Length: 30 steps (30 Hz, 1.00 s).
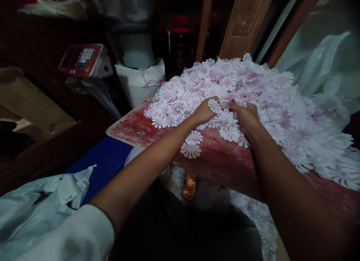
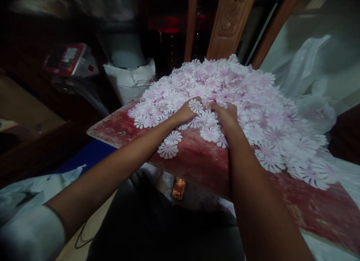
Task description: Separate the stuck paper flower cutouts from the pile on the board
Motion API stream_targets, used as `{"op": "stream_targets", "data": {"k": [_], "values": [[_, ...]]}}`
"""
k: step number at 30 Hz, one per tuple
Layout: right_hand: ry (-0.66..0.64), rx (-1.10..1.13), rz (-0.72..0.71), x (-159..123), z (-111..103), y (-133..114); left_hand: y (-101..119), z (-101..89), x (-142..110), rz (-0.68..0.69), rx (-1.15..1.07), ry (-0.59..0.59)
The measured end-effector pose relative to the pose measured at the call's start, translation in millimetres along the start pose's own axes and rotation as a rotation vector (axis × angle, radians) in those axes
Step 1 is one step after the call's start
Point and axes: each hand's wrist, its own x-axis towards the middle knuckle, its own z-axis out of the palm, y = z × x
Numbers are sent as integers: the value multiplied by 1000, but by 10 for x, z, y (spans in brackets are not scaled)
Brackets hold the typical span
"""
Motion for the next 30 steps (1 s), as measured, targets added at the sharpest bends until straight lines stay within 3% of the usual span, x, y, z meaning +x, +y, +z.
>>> {"op": "stream_targets", "data": {"k": [11,19,30], "values": [[-11,-56,6,-39,-7,-39,-37,5,51,-88,-10,89],[4,-212,-24,-12,-49,5,-53,-10,-2,-4,-37,27],[-30,-126,-21,5,-52,35,-11,-2,-10,-25,-7,26]]}}
